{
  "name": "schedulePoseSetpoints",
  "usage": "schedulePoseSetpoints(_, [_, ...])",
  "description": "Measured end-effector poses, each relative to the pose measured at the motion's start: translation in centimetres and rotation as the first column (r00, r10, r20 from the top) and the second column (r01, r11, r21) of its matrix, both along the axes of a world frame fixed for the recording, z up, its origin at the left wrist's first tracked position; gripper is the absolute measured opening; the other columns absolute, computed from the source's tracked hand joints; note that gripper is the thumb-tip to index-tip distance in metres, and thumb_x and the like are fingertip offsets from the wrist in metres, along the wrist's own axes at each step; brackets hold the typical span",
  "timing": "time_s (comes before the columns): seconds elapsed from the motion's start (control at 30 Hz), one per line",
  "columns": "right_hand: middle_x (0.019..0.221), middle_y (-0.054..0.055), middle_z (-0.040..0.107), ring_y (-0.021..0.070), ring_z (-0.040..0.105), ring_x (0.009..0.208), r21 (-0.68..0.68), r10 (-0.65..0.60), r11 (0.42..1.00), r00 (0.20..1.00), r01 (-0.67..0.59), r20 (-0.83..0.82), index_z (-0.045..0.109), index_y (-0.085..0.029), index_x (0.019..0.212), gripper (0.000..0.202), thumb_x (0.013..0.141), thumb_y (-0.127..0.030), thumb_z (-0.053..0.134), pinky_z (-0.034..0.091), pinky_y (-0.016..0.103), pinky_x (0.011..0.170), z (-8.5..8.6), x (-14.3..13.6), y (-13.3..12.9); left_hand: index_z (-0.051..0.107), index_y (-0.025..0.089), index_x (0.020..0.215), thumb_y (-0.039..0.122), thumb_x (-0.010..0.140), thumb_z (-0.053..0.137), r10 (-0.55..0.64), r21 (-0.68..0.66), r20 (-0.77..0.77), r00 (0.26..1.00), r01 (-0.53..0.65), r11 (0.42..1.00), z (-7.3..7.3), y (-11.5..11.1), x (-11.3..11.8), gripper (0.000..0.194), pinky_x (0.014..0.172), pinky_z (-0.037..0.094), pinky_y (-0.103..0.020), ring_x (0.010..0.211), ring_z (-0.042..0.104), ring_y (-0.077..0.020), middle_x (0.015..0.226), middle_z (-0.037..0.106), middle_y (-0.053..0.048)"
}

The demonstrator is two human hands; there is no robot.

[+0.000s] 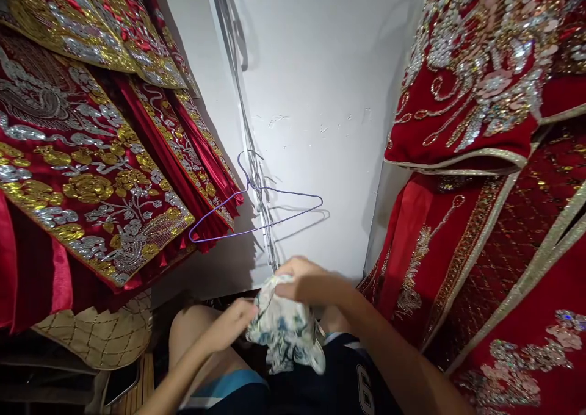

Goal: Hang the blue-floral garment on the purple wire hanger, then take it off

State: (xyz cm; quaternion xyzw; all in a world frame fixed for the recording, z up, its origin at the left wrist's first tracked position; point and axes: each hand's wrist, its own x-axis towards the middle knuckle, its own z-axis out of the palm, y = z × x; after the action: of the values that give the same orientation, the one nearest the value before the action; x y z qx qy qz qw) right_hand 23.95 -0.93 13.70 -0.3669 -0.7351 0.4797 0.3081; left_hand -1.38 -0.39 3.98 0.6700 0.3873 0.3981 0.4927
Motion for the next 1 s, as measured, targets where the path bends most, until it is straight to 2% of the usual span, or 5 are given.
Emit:
schedulePoseSetpoints(0.17, [0.103, 0.006, 0.073, 0.0228, 0.064, 0.087, 0.307, -0.354, 0.868, 0.92, 0.39, -0.169, 0.077, -0.021, 0.098, 0.032, 0.073, -0.018, 0.057, 0.047, 0.03, 0.072, 1.9, -0.3, 5.2, 0.061, 0.025, 0.05, 0.022, 0.051, 0.092, 0.321, 0.166, -0.195, 0.927, -0.291, 0.942, 3.2, 2.4, -7.2, 0.031, 0.122, 0.014, -0.049, 0.099, 0.067, -0.0335, 0.064, 0.068, -0.004])
schedulePoseSetpoints(0.33, [0.08, 0.002, 0.069, 0.0186, 0.059, 0.078, 0.326, -0.398, 0.83, 0.891, 0.451, -0.219, 0.073, -0.019, 0.083, 0.028, 0.071, -0.021, 0.048, 0.044, 0.027, 0.072, 0.0, -3.4, 11.5, 0.069, 0.028, 0.059, 0.023, 0.046, 0.092, 0.493, 0.191, -0.108, 0.863, -0.468, 0.863, 5.8, 2.8, -10.6, 0.027, 0.118, 0.03, -0.045, 0.134, 0.052, -0.0377, 0.095, 0.077, -0.007])
schedulePoseSetpoints(0.57, [0.049, -0.006, 0.03, 0.0107, 0.03, 0.053, 0.367, -0.515, 0.758, 0.84, 0.539, -0.17, 0.042, -0.021, 0.05, 0.02, 0.067, -0.027, 0.051, 0.02, 0.025, 0.052, -1.1, -0.4, 11.7, 0.075, 0.022, 0.07, 0.018, 0.053, 0.089, 0.47, 0.092, 0.097, 0.878, -0.478, 0.874, 7.9, 2.4, -9.9, 0.022, 0.092, 0.052, -0.029, 0.114, 0.064, -0.0323, 0.106, 0.076, -0.008])
schedulePoseSetpoints(0.8, [0.052, -0.004, 0.039, 0.0113, 0.034, 0.053, 0.314, -0.447, 0.819, 0.877, 0.48, -0.174, 0.045, -0.02, 0.053, 0.018, 0.068, -0.028, 0.051, 0.025, 0.025, 0.051, -0.8, -0.6, 9.0, 0.066, 0.017, 0.063, 0.028, 0.069, 0.083, 0.39, 0.267, 0.124, 0.913, -0.409, 0.873, 12.8, 4.1, -4.5, 0.021, 0.053, 0.039, -0.018, 0.061, 0.05, -0.0138, 0.063, 0.059, -0.001])
schedulePoseSetpoints(1.0, [0.07, -0.003, 0.061, 0.0138, 0.048, 0.054, 0.286, -0.612, 0.606, 0.664, 0.743, -0.43, 0.057, -0.019, 0.122, 0.059, 0.063, -0.017, 0.054, 0.034, 0.023, 0.051, -0.2, 1.4, 9.1, 0.05, 0.017, 0.057, 0.04, 0.07, 0.081, 0.299, 0.281, 0.03, 0.954, -0.295, 0.913, 15.4, 5.3, -4.7, 0.041, 0.042, 0.024, -0.017, 0.047, 0.034, -0.0073, 0.053, 0.041, 0.004])
